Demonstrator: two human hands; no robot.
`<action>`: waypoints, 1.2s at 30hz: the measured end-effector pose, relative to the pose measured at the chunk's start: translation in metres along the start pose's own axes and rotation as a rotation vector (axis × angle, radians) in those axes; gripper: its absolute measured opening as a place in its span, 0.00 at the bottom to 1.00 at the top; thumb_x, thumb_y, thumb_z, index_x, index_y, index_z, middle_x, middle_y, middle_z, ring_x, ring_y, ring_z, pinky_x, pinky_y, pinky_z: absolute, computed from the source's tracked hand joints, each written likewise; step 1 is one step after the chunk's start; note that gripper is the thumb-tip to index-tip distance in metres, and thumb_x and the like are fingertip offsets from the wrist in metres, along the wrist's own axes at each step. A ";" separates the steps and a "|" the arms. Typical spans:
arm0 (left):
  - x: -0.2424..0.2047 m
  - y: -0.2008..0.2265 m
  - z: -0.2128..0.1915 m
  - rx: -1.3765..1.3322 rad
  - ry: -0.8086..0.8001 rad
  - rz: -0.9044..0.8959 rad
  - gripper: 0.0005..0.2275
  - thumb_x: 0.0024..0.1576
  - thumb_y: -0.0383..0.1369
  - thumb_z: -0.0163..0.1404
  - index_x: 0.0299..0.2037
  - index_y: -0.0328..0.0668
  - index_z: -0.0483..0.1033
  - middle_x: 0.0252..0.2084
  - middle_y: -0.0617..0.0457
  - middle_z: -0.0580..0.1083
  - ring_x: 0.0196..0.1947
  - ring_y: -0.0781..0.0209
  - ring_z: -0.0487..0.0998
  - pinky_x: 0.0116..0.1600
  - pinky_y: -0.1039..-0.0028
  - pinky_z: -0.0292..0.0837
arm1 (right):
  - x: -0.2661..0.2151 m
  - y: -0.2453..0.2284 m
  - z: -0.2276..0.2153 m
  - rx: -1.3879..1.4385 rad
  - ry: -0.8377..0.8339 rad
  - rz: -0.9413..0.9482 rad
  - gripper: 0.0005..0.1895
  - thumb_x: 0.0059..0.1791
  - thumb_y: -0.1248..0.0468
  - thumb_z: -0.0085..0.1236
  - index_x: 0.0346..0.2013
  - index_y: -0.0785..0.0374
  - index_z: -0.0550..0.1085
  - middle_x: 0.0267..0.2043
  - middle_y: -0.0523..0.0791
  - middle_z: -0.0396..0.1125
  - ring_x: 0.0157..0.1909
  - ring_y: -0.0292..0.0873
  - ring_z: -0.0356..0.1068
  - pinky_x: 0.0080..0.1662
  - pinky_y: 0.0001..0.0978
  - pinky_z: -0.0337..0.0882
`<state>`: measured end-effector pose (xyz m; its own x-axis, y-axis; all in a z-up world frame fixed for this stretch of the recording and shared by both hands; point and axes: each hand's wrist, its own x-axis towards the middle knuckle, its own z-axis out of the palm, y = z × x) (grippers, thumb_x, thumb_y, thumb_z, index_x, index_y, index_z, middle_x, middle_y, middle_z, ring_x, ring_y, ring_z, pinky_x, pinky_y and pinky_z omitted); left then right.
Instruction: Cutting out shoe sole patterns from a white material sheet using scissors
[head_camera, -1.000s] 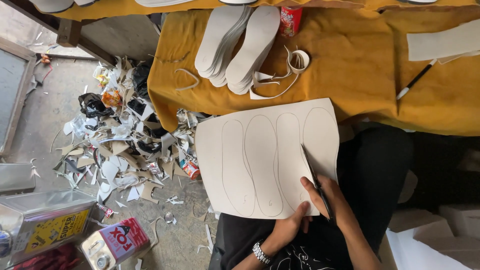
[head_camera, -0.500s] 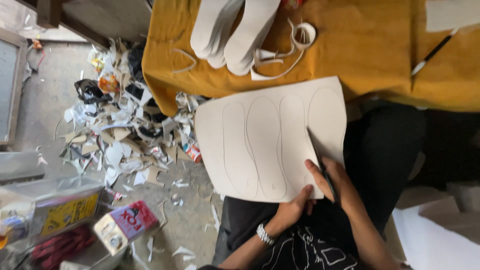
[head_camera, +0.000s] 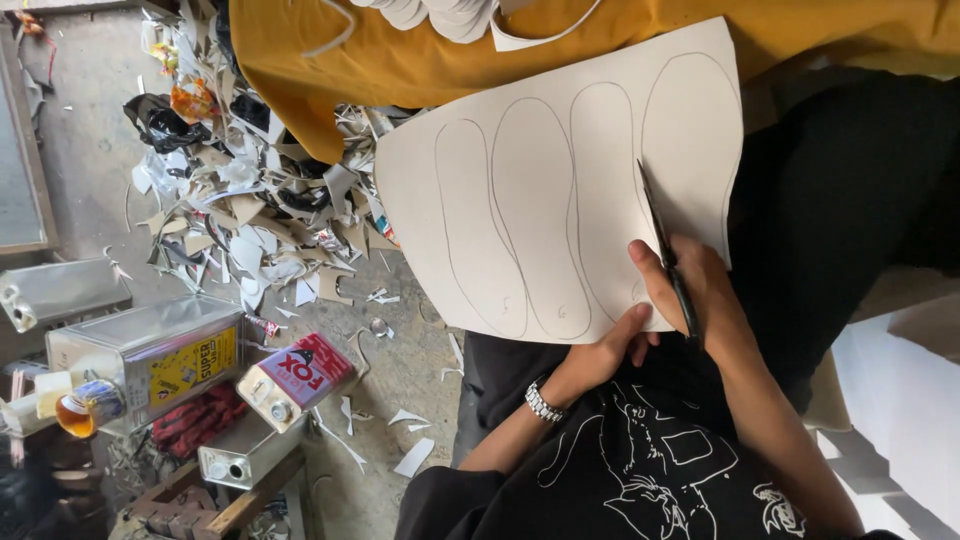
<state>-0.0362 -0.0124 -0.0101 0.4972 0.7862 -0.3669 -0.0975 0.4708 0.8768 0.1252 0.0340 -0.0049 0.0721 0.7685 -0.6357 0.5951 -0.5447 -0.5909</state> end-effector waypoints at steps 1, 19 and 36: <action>-0.001 -0.002 -0.001 -0.007 -0.007 0.004 0.22 0.74 0.39 0.35 0.29 0.42 0.75 0.15 0.57 0.68 0.18 0.70 0.67 0.35 0.81 0.64 | -0.002 -0.005 -0.002 -0.009 0.006 0.000 0.33 0.54 0.39 0.46 0.27 0.67 0.72 0.18 0.54 0.65 0.27 0.54 0.70 0.33 0.45 0.69; -0.011 0.026 -0.004 -0.349 -0.156 0.144 0.22 0.70 0.39 0.36 0.28 0.35 0.76 0.11 0.53 0.68 0.12 0.65 0.67 0.32 0.78 0.69 | 0.002 -0.002 0.002 0.219 0.011 -0.154 0.32 0.57 0.42 0.40 0.23 0.65 0.70 0.17 0.51 0.62 0.26 0.48 0.67 0.32 0.40 0.66; -0.049 0.048 0.004 -0.191 -0.564 -0.209 0.21 0.68 0.43 0.47 0.63 0.34 0.68 0.42 0.54 0.79 0.28 0.66 0.79 0.35 0.80 0.75 | 0.006 0.000 0.018 0.402 0.087 -0.625 0.29 0.56 0.45 0.33 0.33 0.69 0.68 0.25 0.46 0.63 0.25 0.39 0.57 0.31 0.33 0.62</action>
<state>-0.0616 -0.0300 0.0512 0.8956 0.3622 -0.2582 -0.0754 0.6957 0.7143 0.1112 0.0330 -0.0176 -0.1106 0.9897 -0.0907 0.2085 -0.0661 -0.9758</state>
